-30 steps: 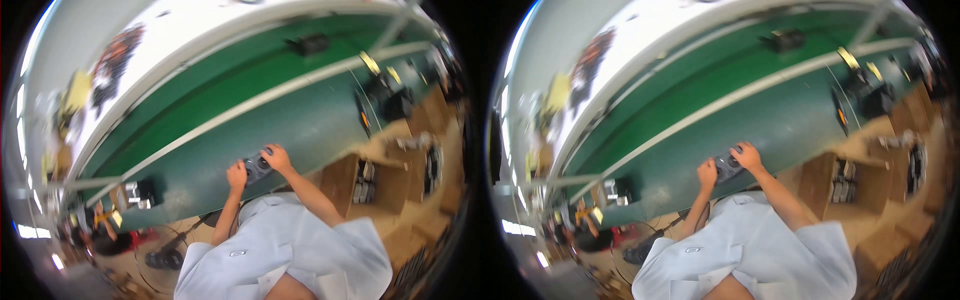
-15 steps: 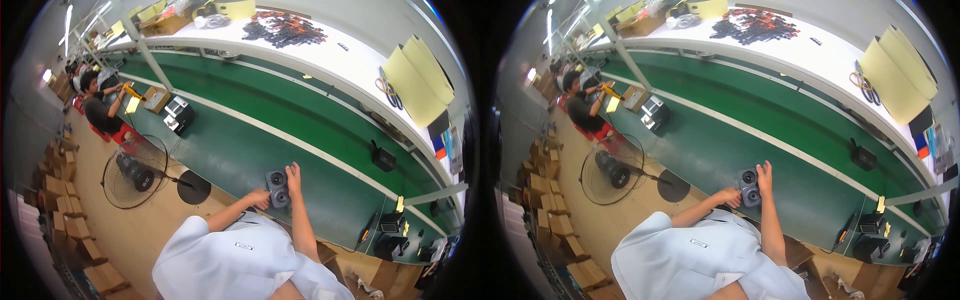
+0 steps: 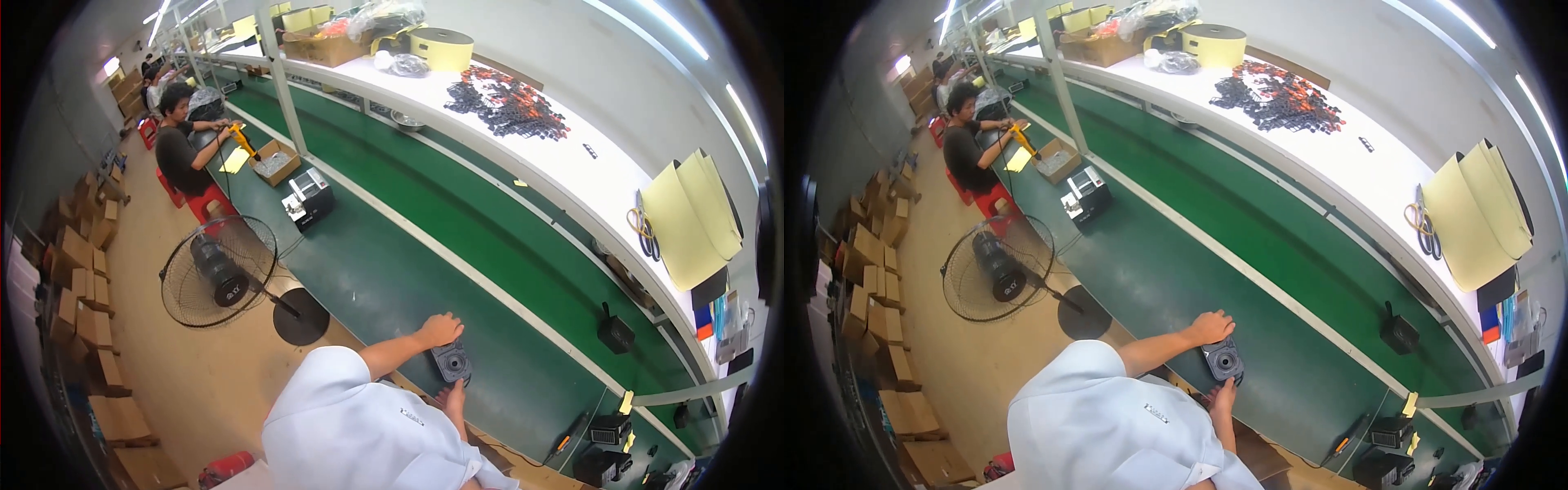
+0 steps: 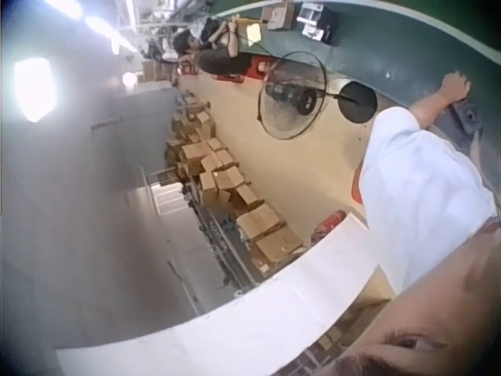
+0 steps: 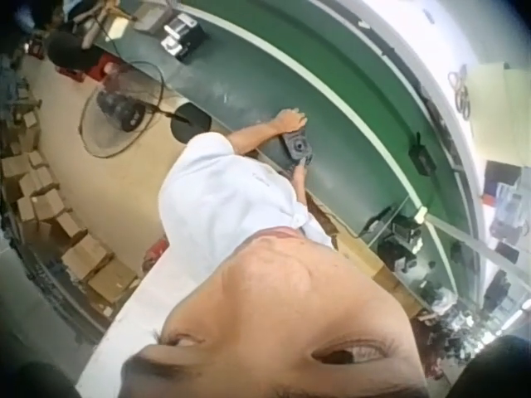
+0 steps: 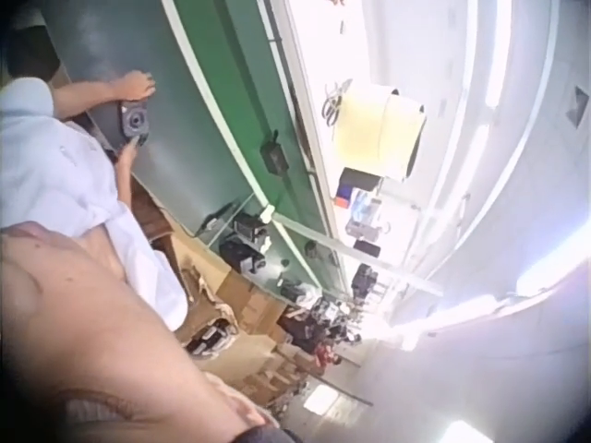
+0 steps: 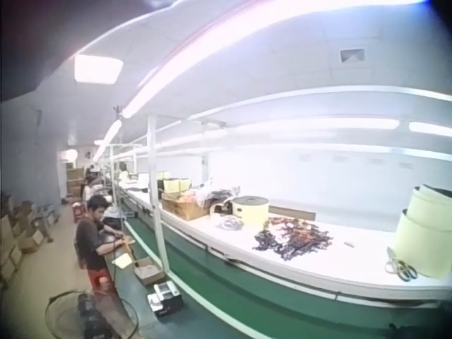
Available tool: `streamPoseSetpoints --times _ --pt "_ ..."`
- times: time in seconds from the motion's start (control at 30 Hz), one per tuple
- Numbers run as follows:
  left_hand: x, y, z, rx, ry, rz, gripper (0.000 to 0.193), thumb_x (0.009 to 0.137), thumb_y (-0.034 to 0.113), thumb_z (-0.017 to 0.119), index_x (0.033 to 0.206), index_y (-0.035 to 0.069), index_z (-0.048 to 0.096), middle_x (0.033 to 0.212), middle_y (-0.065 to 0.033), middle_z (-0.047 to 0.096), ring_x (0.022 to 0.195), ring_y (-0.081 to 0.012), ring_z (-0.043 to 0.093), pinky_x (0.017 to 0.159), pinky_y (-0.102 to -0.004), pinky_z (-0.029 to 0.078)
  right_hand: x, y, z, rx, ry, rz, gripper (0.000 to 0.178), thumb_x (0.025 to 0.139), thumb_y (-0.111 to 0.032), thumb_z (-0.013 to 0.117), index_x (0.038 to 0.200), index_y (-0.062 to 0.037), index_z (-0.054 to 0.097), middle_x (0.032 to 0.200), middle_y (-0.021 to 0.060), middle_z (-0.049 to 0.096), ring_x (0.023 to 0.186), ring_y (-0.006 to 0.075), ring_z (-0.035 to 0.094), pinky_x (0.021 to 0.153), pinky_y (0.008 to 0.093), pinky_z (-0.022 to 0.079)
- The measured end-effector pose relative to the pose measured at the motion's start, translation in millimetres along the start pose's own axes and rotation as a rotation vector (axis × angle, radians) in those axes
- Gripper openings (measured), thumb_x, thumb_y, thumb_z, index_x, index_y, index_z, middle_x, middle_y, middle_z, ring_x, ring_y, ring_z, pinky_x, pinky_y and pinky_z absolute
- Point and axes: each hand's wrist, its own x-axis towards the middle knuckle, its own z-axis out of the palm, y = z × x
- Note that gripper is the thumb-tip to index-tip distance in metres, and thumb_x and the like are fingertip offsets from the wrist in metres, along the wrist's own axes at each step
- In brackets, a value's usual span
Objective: Assembling components of an electronic device, including connecting wires and housing parts, at a workshop station.
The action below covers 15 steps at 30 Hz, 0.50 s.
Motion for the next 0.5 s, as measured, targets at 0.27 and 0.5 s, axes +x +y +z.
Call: streamPoseSetpoints --times 0.27,0.5 --pt "-5 -10 6 -0.013 0.129 -0.272 0.040 0.098 0.029 0.046 0.087 -0.004 0.067 0.087 -0.0275 0.066 0.072 -0.0431 0.069 0.066 -0.0506 0.059 49 -74 29 -0.339 0.053 -0.609 0.060 0.104 -0.043 0.045 0.143 0.0031 0.041 0.140 0.0229 0.051 0.132 0.0328 0.047 0.111 0.0412 0.036" --pt "-2 5 -3 -0.001 0.056 -0.274 0.032 0.099 0.029 0.048 0.095 0.000 0.060 0.088 -0.0237 0.066 0.068 -0.0439 0.067 0.061 -0.0524 0.057 71 -89 37 -0.485 0.300 -0.831 0.040 0.096 -0.032 0.056 0.122 -0.0012 0.061 0.118 0.0252 0.064 0.105 0.0432 0.060 0.094 0.0475 0.046"
